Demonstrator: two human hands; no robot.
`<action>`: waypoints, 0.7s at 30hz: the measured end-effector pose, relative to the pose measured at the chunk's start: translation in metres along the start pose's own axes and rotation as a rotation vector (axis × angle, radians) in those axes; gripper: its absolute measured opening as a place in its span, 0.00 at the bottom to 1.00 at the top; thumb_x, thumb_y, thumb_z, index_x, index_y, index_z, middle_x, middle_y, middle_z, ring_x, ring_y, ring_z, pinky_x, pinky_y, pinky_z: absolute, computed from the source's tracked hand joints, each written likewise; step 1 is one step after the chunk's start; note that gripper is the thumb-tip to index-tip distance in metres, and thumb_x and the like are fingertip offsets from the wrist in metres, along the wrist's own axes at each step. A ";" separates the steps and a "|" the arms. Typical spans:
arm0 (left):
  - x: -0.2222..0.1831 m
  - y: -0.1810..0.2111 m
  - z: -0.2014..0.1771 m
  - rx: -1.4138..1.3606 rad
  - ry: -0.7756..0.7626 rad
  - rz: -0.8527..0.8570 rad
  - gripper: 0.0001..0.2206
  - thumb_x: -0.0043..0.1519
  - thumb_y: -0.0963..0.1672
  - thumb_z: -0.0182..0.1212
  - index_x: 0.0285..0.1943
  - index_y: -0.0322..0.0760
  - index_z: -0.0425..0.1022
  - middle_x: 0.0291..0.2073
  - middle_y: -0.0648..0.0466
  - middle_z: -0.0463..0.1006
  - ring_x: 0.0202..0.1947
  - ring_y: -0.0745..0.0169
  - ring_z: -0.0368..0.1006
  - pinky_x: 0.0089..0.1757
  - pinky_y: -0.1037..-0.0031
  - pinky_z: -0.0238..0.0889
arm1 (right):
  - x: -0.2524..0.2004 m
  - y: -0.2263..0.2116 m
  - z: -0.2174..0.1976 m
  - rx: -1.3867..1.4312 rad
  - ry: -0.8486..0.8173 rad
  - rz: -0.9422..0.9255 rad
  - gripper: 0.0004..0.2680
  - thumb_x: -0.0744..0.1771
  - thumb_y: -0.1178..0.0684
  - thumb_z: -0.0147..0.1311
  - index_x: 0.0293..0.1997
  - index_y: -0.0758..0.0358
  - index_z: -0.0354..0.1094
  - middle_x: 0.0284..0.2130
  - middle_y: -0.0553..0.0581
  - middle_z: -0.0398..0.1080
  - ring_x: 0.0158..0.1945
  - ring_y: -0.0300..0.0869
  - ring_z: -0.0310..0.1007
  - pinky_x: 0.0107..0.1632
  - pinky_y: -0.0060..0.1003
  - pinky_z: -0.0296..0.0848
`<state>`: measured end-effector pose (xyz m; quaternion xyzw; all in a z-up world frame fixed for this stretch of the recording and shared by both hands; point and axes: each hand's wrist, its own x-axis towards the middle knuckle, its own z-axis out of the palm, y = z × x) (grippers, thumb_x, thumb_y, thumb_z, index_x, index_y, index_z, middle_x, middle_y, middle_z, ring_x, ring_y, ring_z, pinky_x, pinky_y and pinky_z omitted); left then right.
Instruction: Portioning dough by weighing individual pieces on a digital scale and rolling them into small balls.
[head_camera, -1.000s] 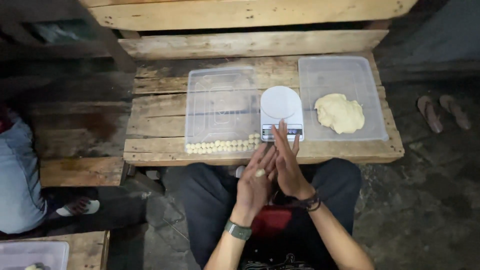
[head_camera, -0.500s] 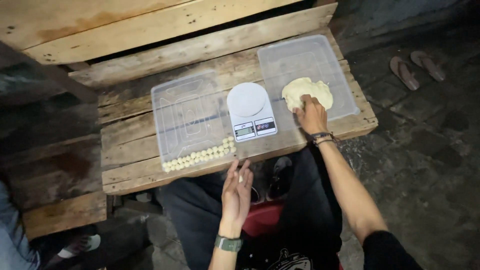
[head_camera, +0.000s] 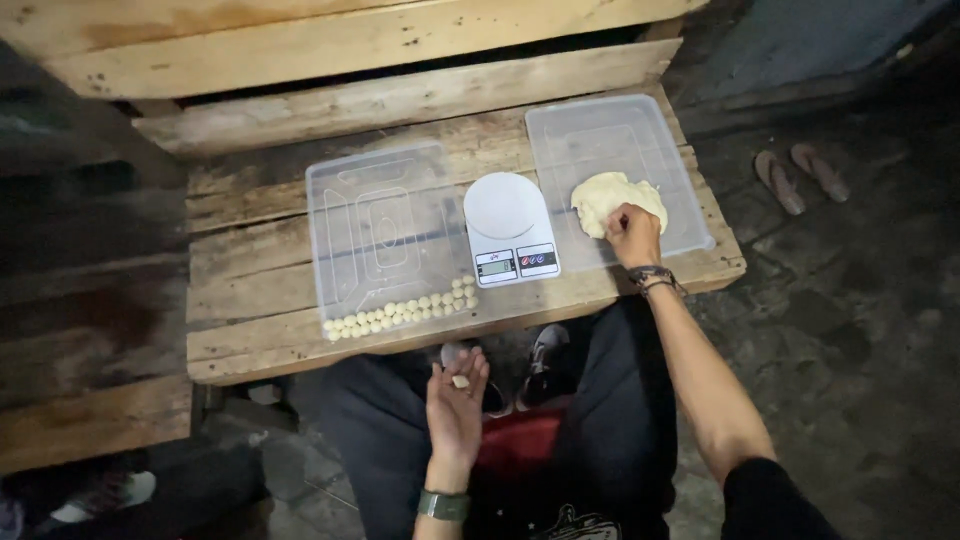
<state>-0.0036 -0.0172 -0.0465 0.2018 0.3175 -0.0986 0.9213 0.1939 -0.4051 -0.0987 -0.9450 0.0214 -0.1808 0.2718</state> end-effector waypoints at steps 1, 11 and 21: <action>0.001 0.000 -0.002 -0.005 0.001 -0.022 0.24 0.69 0.53 0.47 0.55 0.25 0.72 0.58 0.31 0.74 0.57 0.43 0.71 0.60 0.60 0.63 | -0.001 -0.001 -0.001 0.026 0.067 0.027 0.04 0.64 0.60 0.58 0.30 0.57 0.70 0.26 0.52 0.73 0.33 0.49 0.73 0.41 0.44 0.67; 0.009 0.003 -0.023 -0.138 -0.041 0.037 0.14 0.71 0.48 0.47 0.51 0.31 0.71 0.51 0.39 0.77 0.60 0.31 0.72 0.63 0.49 0.62 | 0.021 0.030 0.007 -0.244 -0.011 -0.026 0.08 0.62 0.56 0.53 0.35 0.53 0.81 0.30 0.59 0.79 0.38 0.52 0.80 0.38 0.47 0.71; 0.004 0.007 -0.025 -0.154 -0.096 0.054 0.09 0.69 0.44 0.47 0.41 0.31 0.69 0.56 0.27 0.74 0.63 0.24 0.68 0.63 0.45 0.62 | 0.030 -0.028 -0.003 -0.561 -0.275 0.054 0.06 0.62 0.63 0.50 0.32 0.72 0.74 0.29 0.74 0.75 0.36 0.68 0.75 0.40 0.59 0.75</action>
